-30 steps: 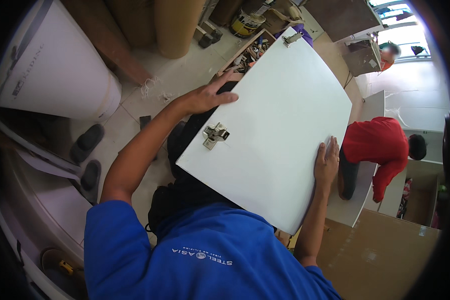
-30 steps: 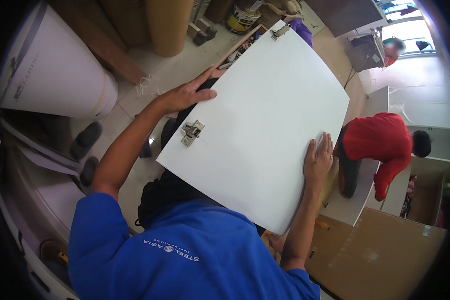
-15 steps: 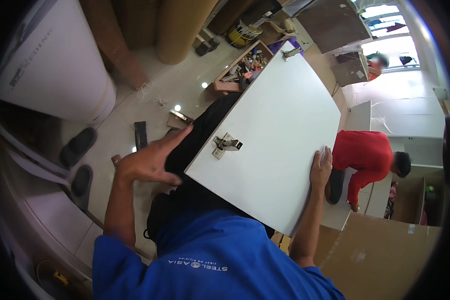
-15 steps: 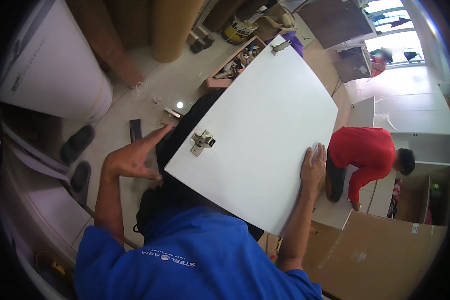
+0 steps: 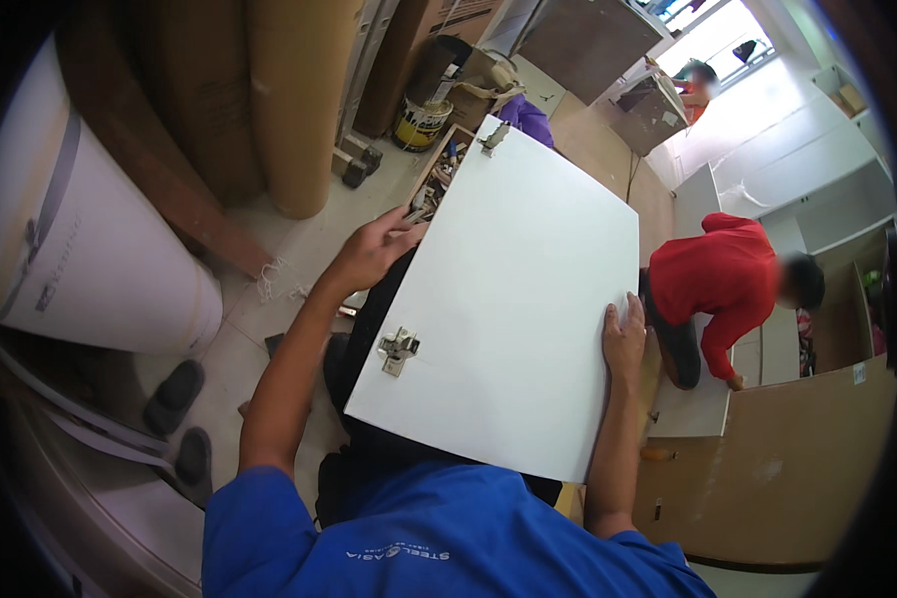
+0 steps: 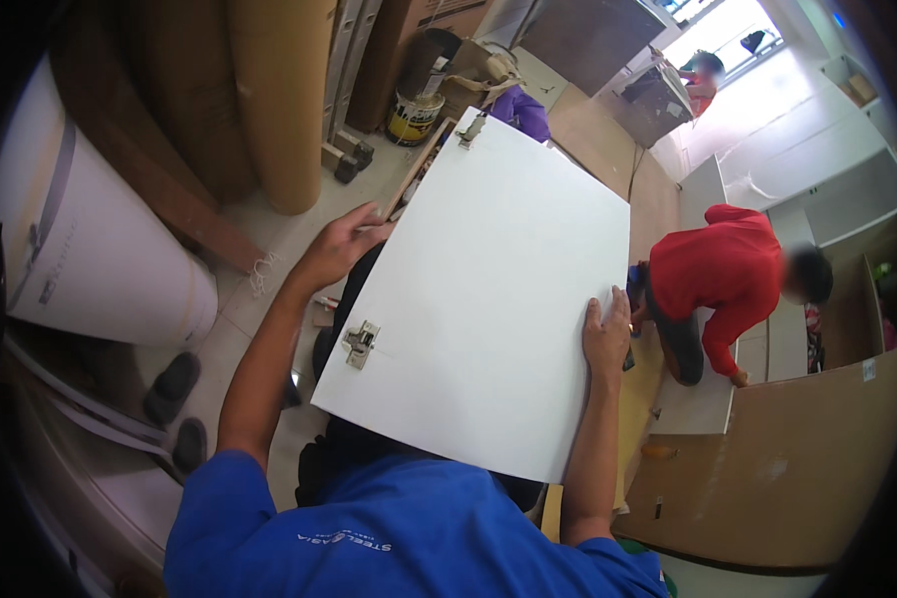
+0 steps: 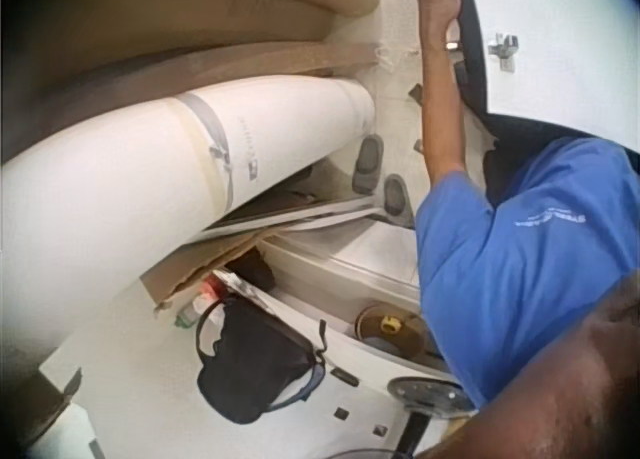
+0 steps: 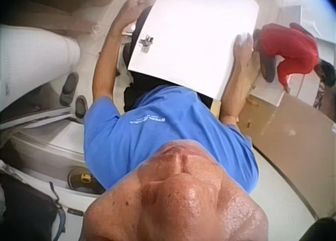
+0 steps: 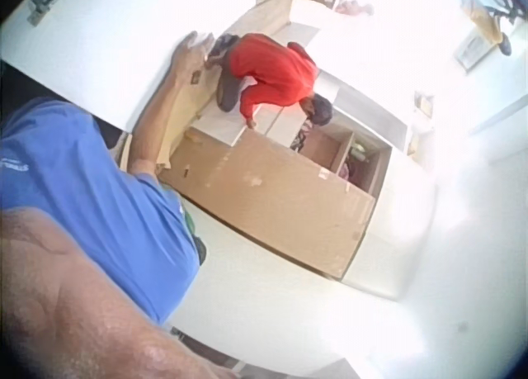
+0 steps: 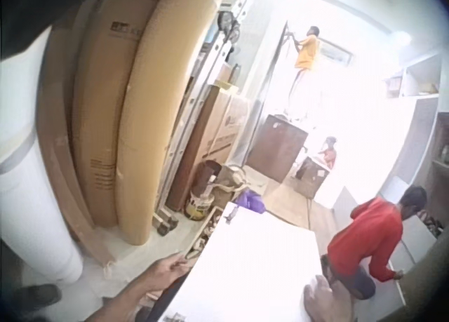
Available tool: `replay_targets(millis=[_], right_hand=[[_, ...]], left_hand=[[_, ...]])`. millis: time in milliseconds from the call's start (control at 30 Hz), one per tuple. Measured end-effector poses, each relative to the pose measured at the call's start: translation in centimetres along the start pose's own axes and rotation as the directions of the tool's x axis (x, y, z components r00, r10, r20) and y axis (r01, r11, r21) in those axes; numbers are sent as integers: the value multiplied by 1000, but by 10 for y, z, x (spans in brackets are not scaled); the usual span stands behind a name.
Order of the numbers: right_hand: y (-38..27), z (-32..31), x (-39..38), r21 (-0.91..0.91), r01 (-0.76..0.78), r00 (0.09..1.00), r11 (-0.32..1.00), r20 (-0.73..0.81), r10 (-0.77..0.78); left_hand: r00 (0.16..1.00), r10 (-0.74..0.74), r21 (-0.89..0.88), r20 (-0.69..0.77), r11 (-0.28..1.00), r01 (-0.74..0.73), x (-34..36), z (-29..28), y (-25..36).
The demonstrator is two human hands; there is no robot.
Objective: The person uses a scraper to clean the edges of a white cabinet door with attached hinges. They then flip the door over and wipe the back surface with a cloth. The door is placed on a workbench in a workshop setting.
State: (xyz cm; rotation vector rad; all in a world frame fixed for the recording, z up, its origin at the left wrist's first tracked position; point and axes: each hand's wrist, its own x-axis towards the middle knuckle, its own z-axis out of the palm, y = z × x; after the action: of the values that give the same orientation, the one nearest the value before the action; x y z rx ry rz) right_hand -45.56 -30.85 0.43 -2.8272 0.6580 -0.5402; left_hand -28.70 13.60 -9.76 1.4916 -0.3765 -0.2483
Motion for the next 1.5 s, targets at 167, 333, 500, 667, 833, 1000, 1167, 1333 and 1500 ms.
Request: replay_targets(millis=[167,333,500,667,833,1000,1167,1333,1500], right_hand=[[-5,-3,-7,-13,-2,999,1000,-46,1],[-10,-4,-9,19,-5,998,1000,-55,6],[-10,-2,-5,26,-27,999,999,-36,28],[-11,-6,-5,89,-18,999,996,-33,21],[-18,-8,-6,96,-62,997,993,-41,66],[-20,-8,-5,69,-48,998,996,-35,51],[-16,-7,-4,102,-30,998,994,-47,34],[-12,-9,-3,108,-9,999,994,-52,14],[-4,-8,-5,249,-87,995,965,-33,98]], left_hand=[[997,71,444,33,892,-78,143,39,-2],[990,-119,364,79,928,82,254,44,-1],[976,-214,281,-46,935,218,313,47,0],[943,-18,704,-331,661,260,369,41,14],[911,-368,-13,-188,928,372,378,20,33],[982,-178,-20,64,983,180,376,31,33],[991,-126,-209,-40,971,115,390,52,16],[997,-69,-285,35,956,76,369,50,1],[982,-180,-173,51,967,187,312,35,-2]])
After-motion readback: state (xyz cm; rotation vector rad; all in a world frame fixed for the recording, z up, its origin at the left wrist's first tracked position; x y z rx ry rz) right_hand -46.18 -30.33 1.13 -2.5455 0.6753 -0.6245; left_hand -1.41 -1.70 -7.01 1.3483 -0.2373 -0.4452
